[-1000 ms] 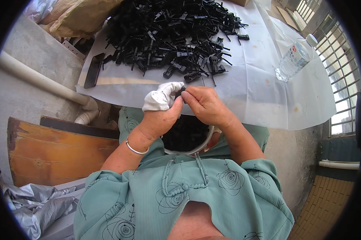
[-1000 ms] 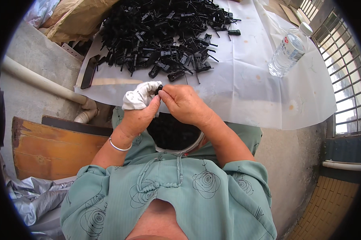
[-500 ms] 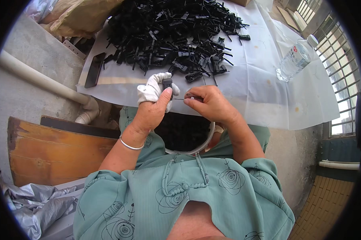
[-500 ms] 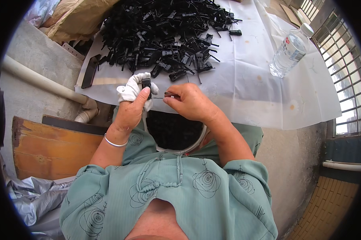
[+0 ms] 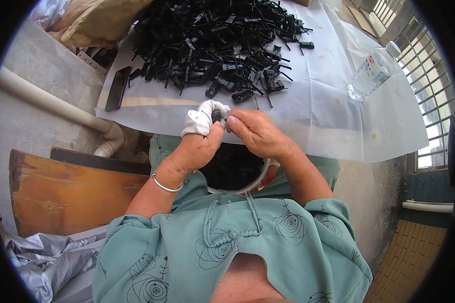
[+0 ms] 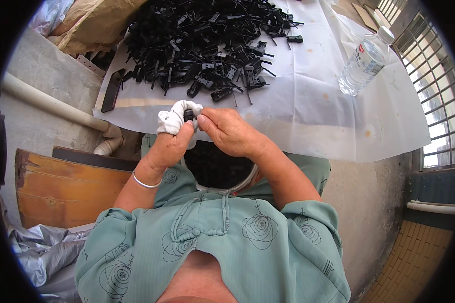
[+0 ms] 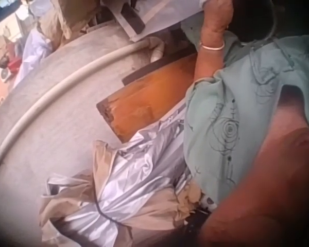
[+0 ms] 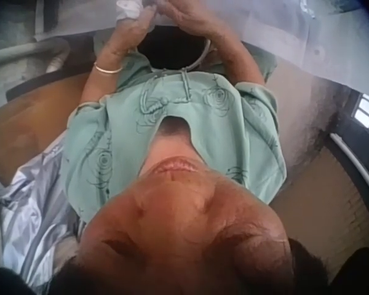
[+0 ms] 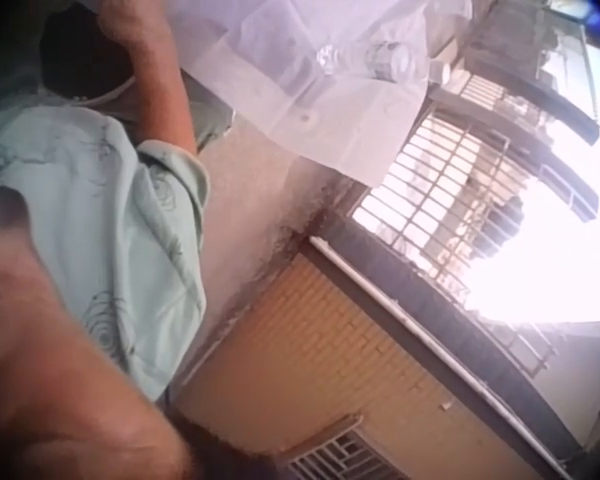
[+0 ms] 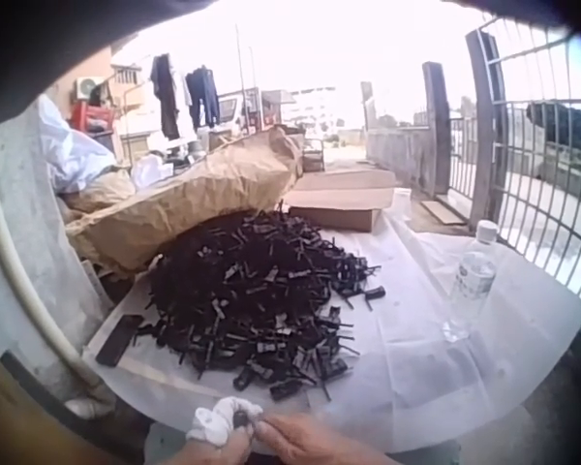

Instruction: Wiping small black plastic parts with a white cloth.

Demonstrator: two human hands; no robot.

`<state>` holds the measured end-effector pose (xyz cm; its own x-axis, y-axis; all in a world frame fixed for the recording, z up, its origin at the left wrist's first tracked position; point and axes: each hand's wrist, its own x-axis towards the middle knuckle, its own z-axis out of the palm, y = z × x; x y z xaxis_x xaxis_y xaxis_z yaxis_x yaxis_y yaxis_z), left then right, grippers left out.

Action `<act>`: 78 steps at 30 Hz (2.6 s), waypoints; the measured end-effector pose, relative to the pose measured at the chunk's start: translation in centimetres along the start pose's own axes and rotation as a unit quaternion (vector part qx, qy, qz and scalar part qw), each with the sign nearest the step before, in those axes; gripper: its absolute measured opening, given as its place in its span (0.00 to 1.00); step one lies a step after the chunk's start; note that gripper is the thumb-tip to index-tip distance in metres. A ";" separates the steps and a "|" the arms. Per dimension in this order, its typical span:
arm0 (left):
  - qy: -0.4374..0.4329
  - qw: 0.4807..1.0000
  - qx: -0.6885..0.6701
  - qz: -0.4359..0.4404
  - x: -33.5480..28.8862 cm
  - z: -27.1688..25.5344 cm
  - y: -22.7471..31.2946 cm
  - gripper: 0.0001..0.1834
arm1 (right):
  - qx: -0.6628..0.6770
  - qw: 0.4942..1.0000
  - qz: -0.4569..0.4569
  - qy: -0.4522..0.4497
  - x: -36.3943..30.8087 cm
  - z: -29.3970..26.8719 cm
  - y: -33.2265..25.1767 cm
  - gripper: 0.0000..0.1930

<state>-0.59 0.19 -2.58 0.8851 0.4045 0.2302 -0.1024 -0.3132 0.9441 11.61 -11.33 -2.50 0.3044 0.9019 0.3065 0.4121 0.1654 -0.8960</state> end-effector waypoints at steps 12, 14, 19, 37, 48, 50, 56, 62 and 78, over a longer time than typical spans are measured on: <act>-0.033 0.950 0.304 0.068 -1.1 -0.4 2.0 0.17 | -0.188 0.982 -0.008 0.021 -0.3 -0.4 0.1 0.11; -0.008 0.933 0.346 0.096 -0.9 -1.7 1.6 0.18 | -0.301 0.949 0.042 0.087 -0.6 -1.7 0.6 0.10; 0.014 0.932 0.338 0.132 -0.4 -2.2 0.5 0.17 | -0.434 0.886 0.080 0.146 -0.7 -1.9 2.8 0.07; 0.022 0.930 0.300 0.210 2.9 -0.8 -1.8 0.16 | -0.495 0.849 0.038 0.179 -0.6 -4.0 3.6 0.09; -0.091 0.869 0.377 0.306 3.6 -0.7 2.8 0.19 | -0.298 0.946 -0.038 0.123 -1.4 -4.2 1.4 0.05; -0.154 0.854 0.383 0.315 3.5 -0.7 4.3 0.15 | -0.217 0.974 -0.023 0.054 -1.4 -4.2 0.8 0.06; -0.226 0.909 0.255 0.241 0.7 -0.7 4.4 0.10 | -0.063 0.989 0.046 -0.123 -1.4 -3.3 0.5 0.06; -0.094 0.980 -0.149 -0.096 -0.4 -1.3 3.4 0.10 | 0.050 0.997 0.048 0.027 -1.2 -1.7 0.5 0.06; 0.007 0.970 -0.213 -0.116 0.7 1.0 0.2 0.11 | -0.251 0.915 -0.299 0.103 -1.6 1.1 -0.6 0.11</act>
<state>0.44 -0.44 -2.44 0.9005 0.4348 0.0003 -0.0822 0.1695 0.9821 9.93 -12.41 -2.78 0.0294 0.6069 0.7942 0.8849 0.3538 -0.3031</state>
